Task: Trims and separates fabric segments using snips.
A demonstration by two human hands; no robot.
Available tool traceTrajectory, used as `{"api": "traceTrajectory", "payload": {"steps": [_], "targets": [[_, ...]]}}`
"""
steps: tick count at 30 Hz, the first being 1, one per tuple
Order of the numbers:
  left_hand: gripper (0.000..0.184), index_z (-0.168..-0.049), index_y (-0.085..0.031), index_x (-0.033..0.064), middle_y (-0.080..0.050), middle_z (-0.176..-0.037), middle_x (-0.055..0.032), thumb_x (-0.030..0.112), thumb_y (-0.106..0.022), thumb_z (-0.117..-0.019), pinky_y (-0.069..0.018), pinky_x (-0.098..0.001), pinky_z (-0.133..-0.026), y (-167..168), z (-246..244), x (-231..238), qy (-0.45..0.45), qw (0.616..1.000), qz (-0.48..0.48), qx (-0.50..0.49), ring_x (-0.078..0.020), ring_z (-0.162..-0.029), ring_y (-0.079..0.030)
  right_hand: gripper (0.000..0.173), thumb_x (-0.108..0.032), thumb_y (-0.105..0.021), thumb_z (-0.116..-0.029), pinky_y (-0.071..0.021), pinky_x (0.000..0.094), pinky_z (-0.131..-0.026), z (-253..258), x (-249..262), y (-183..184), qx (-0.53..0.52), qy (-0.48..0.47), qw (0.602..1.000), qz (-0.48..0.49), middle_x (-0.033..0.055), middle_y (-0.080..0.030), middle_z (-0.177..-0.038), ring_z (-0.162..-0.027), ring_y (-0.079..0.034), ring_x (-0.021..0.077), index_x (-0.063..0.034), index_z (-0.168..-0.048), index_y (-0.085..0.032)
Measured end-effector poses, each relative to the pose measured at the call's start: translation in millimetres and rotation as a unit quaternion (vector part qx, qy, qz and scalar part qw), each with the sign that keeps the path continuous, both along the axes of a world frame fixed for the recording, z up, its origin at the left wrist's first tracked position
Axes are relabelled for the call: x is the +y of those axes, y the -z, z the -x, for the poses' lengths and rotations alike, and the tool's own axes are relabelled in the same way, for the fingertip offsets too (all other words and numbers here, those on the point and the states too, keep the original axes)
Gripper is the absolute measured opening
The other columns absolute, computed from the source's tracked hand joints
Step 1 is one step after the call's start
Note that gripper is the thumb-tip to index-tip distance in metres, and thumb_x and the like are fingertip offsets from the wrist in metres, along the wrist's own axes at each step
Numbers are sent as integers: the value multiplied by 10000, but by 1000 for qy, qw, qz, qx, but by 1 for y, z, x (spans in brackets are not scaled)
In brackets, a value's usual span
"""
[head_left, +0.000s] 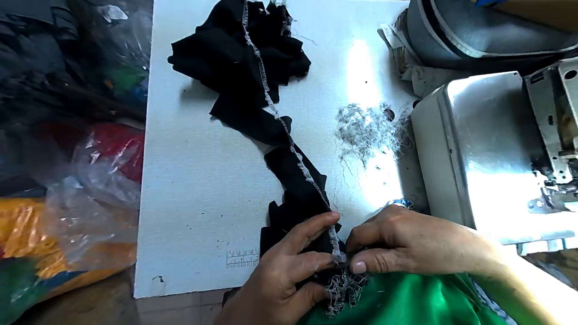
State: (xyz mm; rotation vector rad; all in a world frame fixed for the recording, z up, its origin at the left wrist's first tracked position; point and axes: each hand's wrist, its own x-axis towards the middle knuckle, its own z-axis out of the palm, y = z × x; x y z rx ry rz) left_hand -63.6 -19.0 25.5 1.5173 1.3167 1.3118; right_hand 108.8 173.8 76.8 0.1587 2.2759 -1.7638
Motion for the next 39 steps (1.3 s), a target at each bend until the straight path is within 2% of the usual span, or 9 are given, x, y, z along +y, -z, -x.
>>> {"api": "traceTrajectory", "payload": {"steps": [4, 10, 15, 19, 21, 24, 29, 33, 39], "targets": [[269, -1081, -692, 146, -505, -1512, 22, 383, -576, -1027, -474, -238, -1106, 0, 0, 2, 15, 1000, -6, 5, -45, -1370, -494, 396, -344, -517, -1061, -334, 132, -507, 0, 1, 6, 41, 34, 999, -10, -48, -529, -625, -564, -457, -44, -46, -866, -690], [287, -1092, -706, 153, -533, -1481, 9, 398, -570, -1029, -462, -244, -1120, -2, -1, 0, 14, 1000, 1, 15, -49, -1371, -492, 339, -500, -613, -967, -387, 142, -447, 14, -3, -5, -24, 270, 960, -69, -108, -523, -618, -502, -470, -38, -168, -941, -677], [307, -1088, -701, 122, -575, -1431, -16, 387, -553, -1039, -468, -242, -1109, -1, -1, 0, 22, 1000, -2, 21, -54, -1348, -516, 225, -307, -674, -978, -431, 285, -556, 46, -9, -4, -106, 166, 968, -157, 0, -591, -675, -607, -550, 93, -96, -913, -713], [309, -1086, -689, 148, -661, -1311, 32, 405, -522, -1050, -461, -254, -1084, -2, 4, -5, 1, 999, -14, 41, -51, -1242, -587, 65, -148, -646, -970, -408, 230, -510, 46, -5, -3, -68, 210, 968, -116, -13, -575, -679, -555, -508, 55, -101, -977, -690], [278, -1089, -673, 159, -704, -1174, 81, 397, -536, -1045, -409, -256, -1103, -7, 11, -9, -20, 999, -32, 15, -9, -1150, -613, 62, -116, -648, -950, -388, 183, -457, 40, -2, -6, -21, 252, 961, -107, -37, -567, -657, -502, -479, 17, -115, -1002, -682], [224, -1091, -660, 192, -682, -1057, 126, 390, -584, -1023, -442, -231, -1064, -22, 22, -9, -41, 996, -55, -50, 19, -1049, -630, 85, -88, -641, -953, -388, 143, -416, 27, 2, -15, 22, 260, 964, -58, -51, -565, -646, -472, -467, -14, -95, -1016, -698], [258, -1153, -667, 227, -677, -1101, 147, 428, -582, -1016, -525, -148, -904, -27, 21, 9, -27, 996, -35, -83, 31, -1043, -636, 133, -80, -632, -953, -407, 78, -502, 11, -3, -18, 36, 210, 977, -1, -83, -595, -703, -566, -494, -80, -82, -1052, -721], [294, -1246, -676, 279, -681, -1127, 196, 401, -632, -982, -516, -90, -876, -17, 7, 22, -62, 990, 5, -124, 97, -1014, -627, 231, -40, -611, -911, -466, 80, -619, 1, -7, -15, 70, 167, 983, -30, -57, -673, -814, -696, -568, -81, -83, -1101, -734], [480, -1343, -620, 313, -705, -1134, 177, 426, -728, -889, -545, -123, -866, -11, 3, 22, -72, 972, 95, -205, 63, -997, -660, 310, -26, -596, -911, -498, 119, -709, -3, -11, -14, 97, 151, 980, -85, -2, -732, -940, -804, -628, -36, -67, -1187, -731]]}}
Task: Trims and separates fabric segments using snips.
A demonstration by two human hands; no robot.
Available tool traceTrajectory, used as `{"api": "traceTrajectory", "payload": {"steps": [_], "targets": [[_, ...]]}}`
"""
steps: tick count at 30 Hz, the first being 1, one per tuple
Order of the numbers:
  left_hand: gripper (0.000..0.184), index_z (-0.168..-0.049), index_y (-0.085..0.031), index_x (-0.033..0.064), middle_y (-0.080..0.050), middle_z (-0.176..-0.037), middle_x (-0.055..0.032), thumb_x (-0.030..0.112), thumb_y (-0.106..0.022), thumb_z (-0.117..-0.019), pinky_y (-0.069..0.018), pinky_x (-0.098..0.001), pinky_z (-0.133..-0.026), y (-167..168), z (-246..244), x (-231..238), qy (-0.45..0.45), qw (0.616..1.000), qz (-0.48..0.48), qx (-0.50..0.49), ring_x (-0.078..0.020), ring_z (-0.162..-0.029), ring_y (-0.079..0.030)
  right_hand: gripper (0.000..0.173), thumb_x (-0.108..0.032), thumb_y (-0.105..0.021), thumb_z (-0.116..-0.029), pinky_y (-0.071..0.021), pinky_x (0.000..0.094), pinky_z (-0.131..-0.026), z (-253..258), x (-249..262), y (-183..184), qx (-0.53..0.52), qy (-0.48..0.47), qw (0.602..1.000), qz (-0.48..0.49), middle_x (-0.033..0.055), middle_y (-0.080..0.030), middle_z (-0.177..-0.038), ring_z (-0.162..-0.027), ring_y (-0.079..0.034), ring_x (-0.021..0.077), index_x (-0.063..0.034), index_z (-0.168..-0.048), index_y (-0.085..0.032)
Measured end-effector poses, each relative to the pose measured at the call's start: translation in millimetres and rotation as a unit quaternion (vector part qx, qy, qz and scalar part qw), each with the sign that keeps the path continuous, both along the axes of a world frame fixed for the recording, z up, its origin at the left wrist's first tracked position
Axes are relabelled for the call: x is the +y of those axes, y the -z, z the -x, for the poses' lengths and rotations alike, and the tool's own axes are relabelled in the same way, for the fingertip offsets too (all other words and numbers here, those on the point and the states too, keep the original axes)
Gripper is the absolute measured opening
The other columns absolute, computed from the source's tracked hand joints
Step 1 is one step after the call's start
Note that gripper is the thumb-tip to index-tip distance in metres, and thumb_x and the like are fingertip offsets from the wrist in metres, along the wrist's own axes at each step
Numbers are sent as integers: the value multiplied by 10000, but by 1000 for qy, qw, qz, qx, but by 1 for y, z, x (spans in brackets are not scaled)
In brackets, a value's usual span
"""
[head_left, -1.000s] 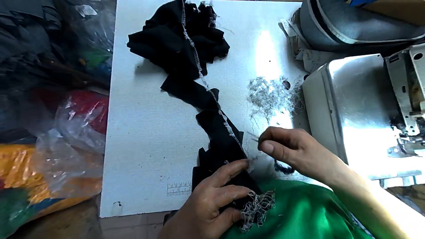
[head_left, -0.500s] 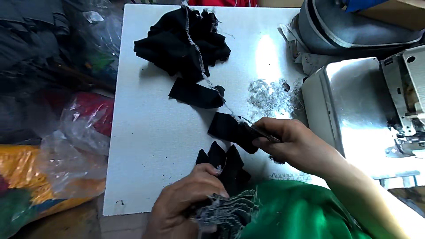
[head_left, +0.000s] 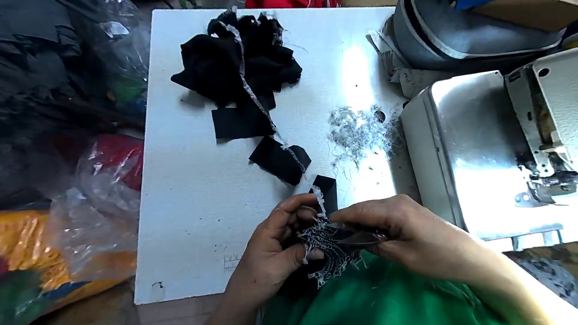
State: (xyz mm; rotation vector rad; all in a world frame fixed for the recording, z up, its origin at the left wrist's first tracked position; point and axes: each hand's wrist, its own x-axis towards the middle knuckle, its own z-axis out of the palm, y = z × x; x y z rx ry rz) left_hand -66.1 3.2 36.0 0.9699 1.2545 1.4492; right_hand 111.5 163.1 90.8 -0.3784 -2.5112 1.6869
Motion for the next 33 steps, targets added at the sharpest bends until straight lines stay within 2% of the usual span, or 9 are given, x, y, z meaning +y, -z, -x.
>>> {"api": "traceTrajectory", "payload": {"steps": [4, 7, 13, 16, 19, 22, 23, 27, 33], "targets": [[335, -1136, -709, 321, -589, -1217, 204, 565, -651, -915, -488, -113, -942, 6, 10, -3, 40, 990, -36, 128, 84, -1148, -550, 326, 5, -594, -904, -512, 142, -781, 1, 1, 0, 17, -35, 999, 15, 27, -738, -1001, -893, -653, 1, -53, -1196, -727], [301, -1140, -694, 316, -561, -1351, 183, 544, -626, -954, -451, -215, -1085, 6, 14, -1, 42, 979, -100, 170, -5, -1316, -499, 299, -20, -587, -931, -495, 123, -771, 1, 2, -1, 21, -49, 998, 41, 30, -731, -994, -877, -637, -16, -42, -1200, -715], [286, -1216, -684, 264, -705, -1152, 189, 431, -614, -995, -452, -209, -1080, 7, 9, -1, 27, 985, -110, 131, 58, -1111, -628, 302, -66, -610, -923, -461, 97, -571, -14, 17, -2, -14, 60, 998, 4, -65, -650, -801, -643, -547, -58, -106, -1204, -715], [292, -1247, -691, 306, -694, -1178, 209, 409, -635, -980, -514, -125, -943, 4, 5, 0, -5, 991, -91, 101, 79, -1085, -631, 290, -109, -603, -922, -431, 106, -545, -26, 21, -4, -40, 167, 983, -67, -86, -623, -824, -634, -516, -55, -115, -1188, -717], [290, -1248, -694, 323, -701, -1162, 226, 396, -645, -972, -533, -101, -885, 1, 5, 2, -35, 993, -75, 83, 96, -1040, -645, 259, -275, -586, -988, -410, 93, -510, -35, 15, -8, -59, 248, 967, -18, -114, -604, -812, -599, -495, -76, -149, -1185, -697], [281, -1245, -694, 325, -705, -1153, 224, 378, -652, -972, -535, -104, -886, 1, 6, 2, -41, 994, -73, 75, 93, -1026, -650, 571, -648, -431, -1002, -403, 111, -507, -42, -1, -9, -58, 155, 967, 195, -118, -554, -718, -575, -469, -78, -163, -1170, -682], [279, -1243, -694, 327, -704, -1151, 224, 376, -652, -972, -535, -103, -885, 1, 6, 2, -41, 994, -73, 73, 93, -1024, -650, 632, -666, -376, -1007, -402, 114, -528, -42, -7, -7, -64, 117, 964, 232, -107, -551, -730, -593, -466, -76, -137, -1181, -676], [288, -1252, -689, 337, -700, -1159, 235, 389, -648, -971, -529, -97, -885, 1, 6, 4, -38, 994, -75, 76, 101, -1029, -646, 511, -463, -352, -1094, -384, 117, -550, -35, -16, 1, -97, 79, 957, 261, -100, -528, -717, -597, -449, -65, -77, -1207, -667], [291, -1259, -688, 329, -705, -1172, 214, 365, -656, -972, -531, -120, -912, 2, 5, 3, -28, 994, -83, 58, 78, -1064, -647, 399, -435, -404, -1082, -366, 103, -514, -25, -13, 4, -151, 116, 927, 322, -141, -524, -696, -564, -442, -80, -152, -1140, -679]]}}
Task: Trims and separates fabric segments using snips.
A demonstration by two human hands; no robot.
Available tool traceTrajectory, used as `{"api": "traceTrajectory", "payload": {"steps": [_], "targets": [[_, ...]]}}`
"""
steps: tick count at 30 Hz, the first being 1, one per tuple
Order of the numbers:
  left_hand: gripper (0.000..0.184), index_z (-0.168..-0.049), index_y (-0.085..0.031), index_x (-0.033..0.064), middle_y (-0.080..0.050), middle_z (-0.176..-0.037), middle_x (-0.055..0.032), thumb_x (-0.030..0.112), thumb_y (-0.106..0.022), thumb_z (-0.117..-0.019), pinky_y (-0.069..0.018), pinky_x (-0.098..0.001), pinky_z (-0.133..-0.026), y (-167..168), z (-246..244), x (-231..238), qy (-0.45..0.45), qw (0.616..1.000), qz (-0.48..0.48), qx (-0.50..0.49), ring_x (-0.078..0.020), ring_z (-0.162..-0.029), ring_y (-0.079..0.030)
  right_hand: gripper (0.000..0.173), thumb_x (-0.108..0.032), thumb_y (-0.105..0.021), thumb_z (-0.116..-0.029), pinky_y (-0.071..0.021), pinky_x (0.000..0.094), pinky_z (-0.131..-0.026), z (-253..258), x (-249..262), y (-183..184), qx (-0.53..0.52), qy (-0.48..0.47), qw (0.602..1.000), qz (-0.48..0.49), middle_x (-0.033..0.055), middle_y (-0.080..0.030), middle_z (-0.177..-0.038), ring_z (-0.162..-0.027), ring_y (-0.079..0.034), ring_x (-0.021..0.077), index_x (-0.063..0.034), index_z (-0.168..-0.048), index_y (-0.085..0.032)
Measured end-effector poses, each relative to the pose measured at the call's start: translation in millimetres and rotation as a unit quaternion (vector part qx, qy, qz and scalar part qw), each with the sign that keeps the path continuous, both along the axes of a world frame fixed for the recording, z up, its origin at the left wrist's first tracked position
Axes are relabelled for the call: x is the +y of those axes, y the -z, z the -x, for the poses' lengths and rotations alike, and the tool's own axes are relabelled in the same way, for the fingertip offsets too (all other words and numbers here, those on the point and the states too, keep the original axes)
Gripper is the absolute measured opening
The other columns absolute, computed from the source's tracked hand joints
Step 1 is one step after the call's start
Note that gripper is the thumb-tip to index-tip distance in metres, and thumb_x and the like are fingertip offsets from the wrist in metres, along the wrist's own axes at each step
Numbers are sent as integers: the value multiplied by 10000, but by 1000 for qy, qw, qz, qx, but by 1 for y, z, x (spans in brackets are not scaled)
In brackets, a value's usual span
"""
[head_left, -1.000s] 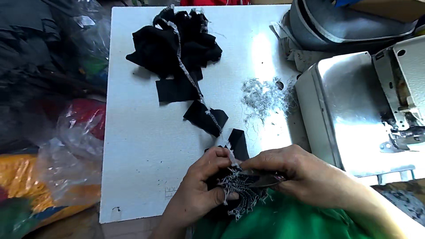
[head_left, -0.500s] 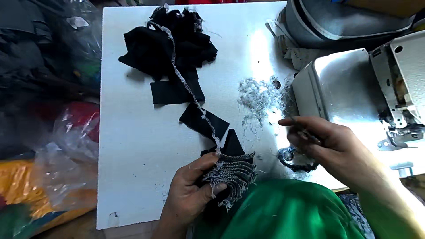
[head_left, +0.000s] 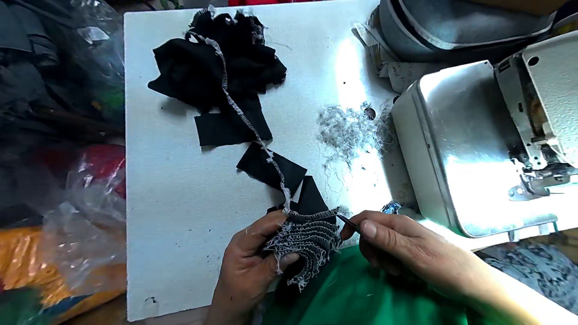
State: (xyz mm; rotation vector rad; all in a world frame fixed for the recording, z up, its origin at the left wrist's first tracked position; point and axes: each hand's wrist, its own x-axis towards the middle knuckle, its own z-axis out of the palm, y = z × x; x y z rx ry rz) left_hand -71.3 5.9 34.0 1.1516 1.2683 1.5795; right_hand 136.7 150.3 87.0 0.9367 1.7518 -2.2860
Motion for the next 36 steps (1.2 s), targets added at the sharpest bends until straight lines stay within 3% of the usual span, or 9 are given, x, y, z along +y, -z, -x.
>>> {"api": "traceTrajectory", "payload": {"steps": [5, 8, 14, 17, 21, 25, 29, 34, 36], "targets": [[299, -1261, -691, 321, -697, -1188, 209, 368, -662, -967, -525, -119, -920, 1, -3, -1, 19, 1000, 5, -4, 75, -1078, -639, 293, -338, -484, -1069, -336, 80, -490, 7, 0, 1, 36, 57, 997, -35, -144, -492, -638, -536, -417, -100, -145, -1002, -694], [309, -1279, -685, 317, -692, -1214, 205, 372, -651, -976, -520, -120, -933, 4, -3, -3, 27, 1000, 1, -2, 71, -1096, -635, 267, -319, -502, -1062, -310, 92, -462, 8, 3, 5, 31, 119, 989, -84, -140, -478, -604, -500, -388, -84, -163, -986, -705], [300, -1260, -685, 335, -686, -1215, 220, 435, -622, -985, -494, -156, -1006, 4, 6, -17, 27, 999, -2, 34, 62, -1144, -618, 354, -430, -408, -1085, -320, 112, -419, 12, 12, 8, 16, 237, 954, -181, -110, -461, -634, -462, -373, -32, -180, -1172, -643], [283, -1215, -692, 303, -661, -1179, 222, 453, -619, -987, -477, -153, -1002, 2, 10, -26, 39, 998, -10, 54, 71, -1122, -599, 367, -432, -441, -1074, -357, 127, -447, 14, 7, 11, 17, 156, 969, -192, -126, -510, -648, -493, -419, -43, -170, -1199, -664], [279, -1203, -706, 336, -583, -1282, 222, 457, -669, -955, -496, -103, -938, -2, 7, -29, 24, 997, -3, 67, 74, -1134, -577, 380, -372, -432, -1088, -379, 116, -514, 27, 6, 13, 44, -18, 991, -124, -97, -556, -682, -554, -456, -57, -99, -1184, -680], [262, -1162, -705, 344, -515, -1414, 208, 489, -668, -947, -460, -182, -1082, 2, -2, -28, -3, 994, -12, 112, 7, -1320, -499, 408, -379, -411, -1094, -388, 138, -520, 36, 10, 17, 13, -73, 989, -127, -76, -558, -674, -551, -469, -36, -86, -1121, -694], [251, -1157, -698, 317, -488, -1455, 169, 475, -647, -968, -456, -215, -1101, 8, -7, -27, 10, 993, -28, 115, -28, -1355, -475, 469, -394, -317, -1116, -369, 139, -450, 52, 21, 30, -68, -60, 995, 44, -57, -642, -723, -483, -452, -30, -70, -1129, -655], [260, -1179, -675, 314, -566, -1260, 158, 470, -638, -975, -511, -207, -1032, 6, -6, -30, 22, 991, -23, 129, 18, -1190, -573, 542, -471, -218, -1111, -410, 117, -445, 75, 22, 60, 11, 57, 952, 302, -31, -740, -944, -492, -502, -38, -121, -1177, -627], [260, -1178, -675, 297, -566, -1225, 143, 456, -645, -975, -525, -197, -1005, 5, -4, -33, 27, 991, -18, 127, 26, -1143, -590, 532, -492, -230, -1104, -415, 119, -454, 83, 23, 70, 25, 108, 940, 322, -28, -736, -1022, -521, -523, -31, -139, -1202, -616]]}}
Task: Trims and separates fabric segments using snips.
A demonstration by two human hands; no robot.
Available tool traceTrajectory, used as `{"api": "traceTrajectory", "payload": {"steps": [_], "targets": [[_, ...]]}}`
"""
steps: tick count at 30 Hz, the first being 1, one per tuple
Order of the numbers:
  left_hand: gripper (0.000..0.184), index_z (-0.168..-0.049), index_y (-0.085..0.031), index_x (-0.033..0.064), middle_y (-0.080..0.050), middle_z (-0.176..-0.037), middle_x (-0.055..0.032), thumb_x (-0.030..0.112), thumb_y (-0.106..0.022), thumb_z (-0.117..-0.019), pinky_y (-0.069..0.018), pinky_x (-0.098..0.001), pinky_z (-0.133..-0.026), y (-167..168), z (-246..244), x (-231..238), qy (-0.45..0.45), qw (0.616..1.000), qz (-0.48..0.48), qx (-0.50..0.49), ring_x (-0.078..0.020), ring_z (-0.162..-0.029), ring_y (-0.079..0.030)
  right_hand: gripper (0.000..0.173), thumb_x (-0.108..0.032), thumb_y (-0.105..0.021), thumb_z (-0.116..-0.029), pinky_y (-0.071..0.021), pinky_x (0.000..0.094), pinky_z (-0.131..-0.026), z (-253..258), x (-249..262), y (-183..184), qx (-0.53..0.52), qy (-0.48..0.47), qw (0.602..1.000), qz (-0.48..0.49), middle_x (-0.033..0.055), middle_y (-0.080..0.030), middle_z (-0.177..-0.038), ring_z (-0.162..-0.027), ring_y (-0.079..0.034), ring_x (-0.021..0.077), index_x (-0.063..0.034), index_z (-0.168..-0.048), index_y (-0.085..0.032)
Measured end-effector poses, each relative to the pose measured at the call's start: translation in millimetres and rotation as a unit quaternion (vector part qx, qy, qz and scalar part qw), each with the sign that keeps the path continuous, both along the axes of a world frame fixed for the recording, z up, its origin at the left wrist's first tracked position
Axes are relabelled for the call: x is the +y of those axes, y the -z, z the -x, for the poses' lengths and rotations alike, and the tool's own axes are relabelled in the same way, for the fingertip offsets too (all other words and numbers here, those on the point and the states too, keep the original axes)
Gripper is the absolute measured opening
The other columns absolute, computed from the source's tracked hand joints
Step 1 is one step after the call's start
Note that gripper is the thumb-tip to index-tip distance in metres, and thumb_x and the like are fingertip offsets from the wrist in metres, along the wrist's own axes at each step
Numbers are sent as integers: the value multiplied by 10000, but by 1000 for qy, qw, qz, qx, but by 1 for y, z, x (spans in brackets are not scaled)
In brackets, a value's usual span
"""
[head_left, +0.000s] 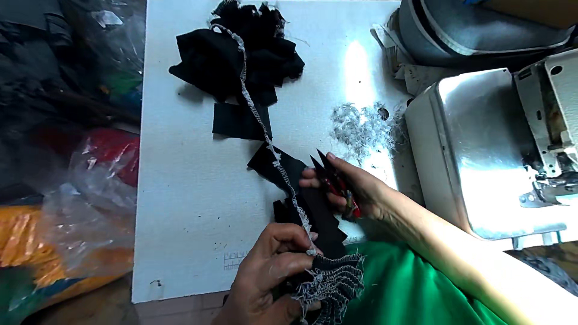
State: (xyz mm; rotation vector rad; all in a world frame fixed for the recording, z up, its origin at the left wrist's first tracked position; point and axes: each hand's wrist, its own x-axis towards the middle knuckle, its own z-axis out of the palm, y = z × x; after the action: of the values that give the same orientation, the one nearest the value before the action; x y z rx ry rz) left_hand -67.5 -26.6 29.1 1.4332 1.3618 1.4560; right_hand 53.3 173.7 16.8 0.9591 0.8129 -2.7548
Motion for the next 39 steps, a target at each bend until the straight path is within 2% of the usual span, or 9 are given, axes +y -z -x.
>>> {"api": "traceTrajectory", "payload": {"steps": [4, 8, 15, 18, 24, 27, 31, 33, 39], "targets": [[244, -1165, -678, 287, -563, -1235, 165, 438, -653, -975, -494, -90, -904, -6, 7, -4, -2, 1000, 12, -11, 87, -1079, -571, 432, -386, -298, -1117, -403, 124, -470, 9, 0, -1, -63, 169, 949, -259, -80, -656, -1046, -537, -471, -40, -139, -1321, -588], [240, -1174, -687, 314, -553, -1255, 203, 437, -659, -970, -467, -63, -891, -10, 15, -9, -17, 1000, 15, -11, 114, -1070, -551, 434, -379, -282, -1123, -413, 110, -460, -2, 5, -19, -31, 256, 920, -295, -69, -669, -1258, -522, -496, -40, -143, -1380, -540], [144, -1088, -721, 330, -524, -1388, 183, 378, -695, -954, -537, -163, -958, -12, 14, -7, -15, 999, 11, -30, 16, -1199, -579, 448, -370, -349, -1107, -367, 133, -421, -23, -4, -44, -20, -1, 930, -366, -61, -720, -923, -457, -423, -37, -113, -1380, -594], [172, -1106, -711, 341, -479, -1450, 191, 432, -661, -970, -483, -193, -1062, -11, 12, -4, -11, 1000, 0, 5, -11, -1326, -497, 515, -494, -348, -1083, -359, 151, -401, -28, -5, -49, 5, -83, 919, -385, -51, -628, -736, -442, -412, -8, -122, -1231, -671], [153, -1095, -711, 320, -521, -1420, 191, 403, -659, -978, -523, -155, -966, -11, 12, -6, 4, 1000, 6, -18, 22, -1213, -571, 511, -432, -259, -1116, -377, 124, -464, 8, 1, -34, -37, -72, 955, -285, -68, -693, -1038, -522, -451, -52, -110, -1241, -634], [168, -1106, -708, 292, -528, -1411, 171, 396, -651, -987, -536, -132, -916, -11, 14, -10, 22, 999, 12, -21, 38, -1154, -595, 533, -465, -259, -1114, -386, 140, -473, 24, -5, -15, -69, -79, 972, -209, -44, -703, -1001, -534, -474, -36, -89, -1236, -617], [164, -1100, -700, 279, -528, -1397, 157, 389, -652, -988, -529, -126, -922, -12, 17, -15, 23, 999, 19, -20, 43, -1169, -583, 516, -432, -259, -1118, -419, 160, -538, 25, 1, -6, -86, 80, 930, -349, -52, -660, -1135, -607, -491, -27, -119, -1361, -589], [158, -1096, -699, 283, -510, -1405, 162, 385, -661, -981, -520, -117, -929, -12, 17, -15, 16, 999, 20, -21, 53, -1175, -571, 514, -416, -210, -1125, -388, 131, -484, 22, 7, -11, -66, 142, 919, -361, -59, -672, -1215, -559, -480, -42, -120, -1385, -540], [164, -1082, -717, 318, -483, -1452, 172, 424, -671, -966, -519, -169, -990, -6, 11, -8, -3, 1000, 4, -10, 10, -1256, -541, 479, -407, -298, -1116, -381, 136, -413, -18, -7, -54, -8, 1, 919, -394, -50, -699, -874, -465, -453, -13, -123, -1360, -597]]}}
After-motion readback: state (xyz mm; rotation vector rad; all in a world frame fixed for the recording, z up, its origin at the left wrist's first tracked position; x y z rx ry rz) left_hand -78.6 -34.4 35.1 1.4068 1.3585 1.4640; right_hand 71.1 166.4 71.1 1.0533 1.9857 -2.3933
